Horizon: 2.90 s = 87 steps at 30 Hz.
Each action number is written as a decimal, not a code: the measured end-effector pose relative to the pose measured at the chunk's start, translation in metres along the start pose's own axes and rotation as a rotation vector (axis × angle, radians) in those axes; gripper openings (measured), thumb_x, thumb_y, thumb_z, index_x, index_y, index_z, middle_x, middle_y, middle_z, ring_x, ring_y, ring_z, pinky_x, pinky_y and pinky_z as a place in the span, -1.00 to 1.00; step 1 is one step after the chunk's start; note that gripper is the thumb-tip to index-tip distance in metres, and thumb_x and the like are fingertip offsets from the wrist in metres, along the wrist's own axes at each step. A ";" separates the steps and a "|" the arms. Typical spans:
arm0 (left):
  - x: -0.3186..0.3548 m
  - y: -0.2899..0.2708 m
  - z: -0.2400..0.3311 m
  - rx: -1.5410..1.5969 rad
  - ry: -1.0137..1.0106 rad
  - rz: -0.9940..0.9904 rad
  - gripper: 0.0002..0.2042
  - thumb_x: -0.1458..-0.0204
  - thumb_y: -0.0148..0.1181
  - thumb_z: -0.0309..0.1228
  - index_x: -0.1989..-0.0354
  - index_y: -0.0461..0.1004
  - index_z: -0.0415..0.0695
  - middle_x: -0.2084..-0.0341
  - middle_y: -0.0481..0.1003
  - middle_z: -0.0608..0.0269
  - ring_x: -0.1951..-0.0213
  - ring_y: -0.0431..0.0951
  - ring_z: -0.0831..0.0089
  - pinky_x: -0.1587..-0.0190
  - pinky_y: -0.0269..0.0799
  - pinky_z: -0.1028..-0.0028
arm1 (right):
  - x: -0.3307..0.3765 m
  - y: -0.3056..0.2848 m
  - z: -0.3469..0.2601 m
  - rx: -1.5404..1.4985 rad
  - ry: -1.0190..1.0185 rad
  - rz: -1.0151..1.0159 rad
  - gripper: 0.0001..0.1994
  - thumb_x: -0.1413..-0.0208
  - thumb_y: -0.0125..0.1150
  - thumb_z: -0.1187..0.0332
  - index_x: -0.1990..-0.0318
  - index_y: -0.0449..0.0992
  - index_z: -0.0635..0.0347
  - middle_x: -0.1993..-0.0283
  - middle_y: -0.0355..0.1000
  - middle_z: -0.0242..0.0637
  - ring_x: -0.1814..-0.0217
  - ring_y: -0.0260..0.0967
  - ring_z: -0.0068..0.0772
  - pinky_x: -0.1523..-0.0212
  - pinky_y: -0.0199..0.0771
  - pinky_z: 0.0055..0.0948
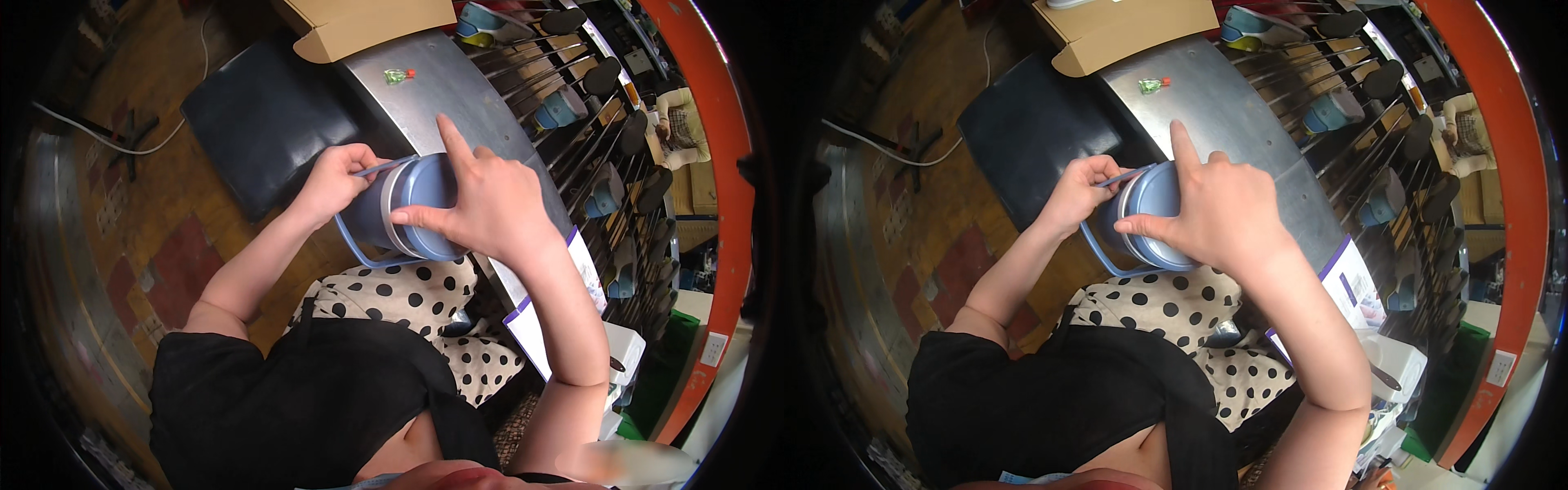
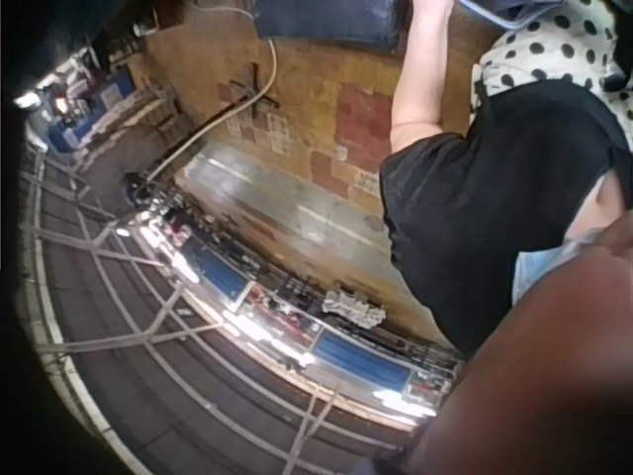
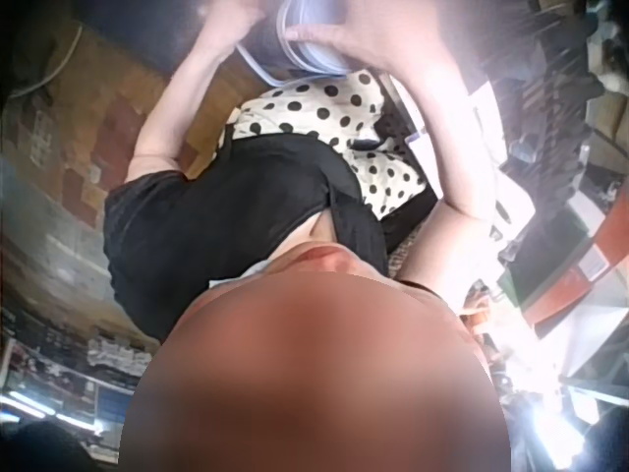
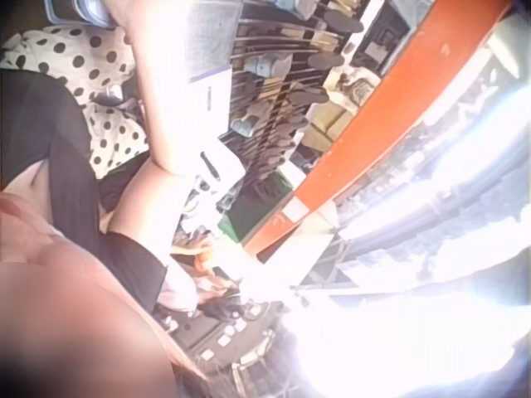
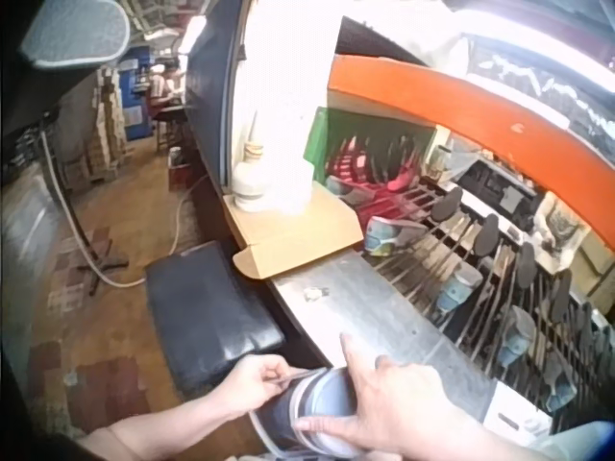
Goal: The person applies glue to the bottom of a shoe sole using a brush, repeatedly dipping the brush into a container and spreading the adhesive across the sole surface. The person also handles a separate container with a yellow substance, opens it, and pours some of its contents into another container before resealing it.
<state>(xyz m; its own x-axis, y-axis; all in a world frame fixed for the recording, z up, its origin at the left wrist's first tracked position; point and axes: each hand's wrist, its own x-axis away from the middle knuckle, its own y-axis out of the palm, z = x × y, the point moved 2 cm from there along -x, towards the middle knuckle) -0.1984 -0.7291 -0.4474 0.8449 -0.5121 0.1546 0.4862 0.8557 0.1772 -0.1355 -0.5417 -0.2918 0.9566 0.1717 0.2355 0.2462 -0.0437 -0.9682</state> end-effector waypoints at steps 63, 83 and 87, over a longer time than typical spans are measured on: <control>-0.021 -0.009 -0.002 0.003 -0.095 -0.222 -0.87 0.10 0.15 -0.71 0.38 0.53 -0.25 0.46 0.56 0.30 0.36 0.53 0.64 0.28 0.38 0.64 | 0.017 -0.006 0.005 -0.140 -0.150 -0.130 0.31 0.38 0.43 -0.43 -0.53 0.04 0.11 -0.32 0.28 0.14 -0.21 0.42 0.28 -0.13 0.52 -0.02; -0.023 -0.014 0.002 -0.106 -0.031 -0.258 -0.87 0.03 0.06 -0.74 0.38 0.51 -0.28 0.30 0.64 0.14 0.22 0.61 0.53 0.13 0.46 0.54 | 0.017 0.001 -0.002 -0.216 -0.457 -0.015 0.07 0.62 0.50 0.47 -0.35 0.37 -0.21 -0.43 0.13 0.07 -0.43 0.19 0.23 -0.29 0.42 0.01; -0.024 -0.012 0.001 0.065 -0.068 -0.313 -0.89 0.10 0.13 -0.70 0.42 0.50 -0.23 0.46 0.53 0.36 0.35 0.50 0.66 0.27 0.37 0.63 | 0.022 -0.008 -0.005 -0.182 -0.583 -0.008 0.05 0.71 0.49 0.56 -0.27 0.45 -0.22 -0.43 0.14 0.05 -0.45 0.15 0.24 -0.28 0.43 0.03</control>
<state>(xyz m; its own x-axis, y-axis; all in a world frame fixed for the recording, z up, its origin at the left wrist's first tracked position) -0.2245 -0.7275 -0.4525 0.6385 -0.7554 0.1472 0.7032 0.6503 0.2874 -0.1157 -0.5421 -0.2784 0.7244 0.6809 0.1080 0.3250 -0.1990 -0.9245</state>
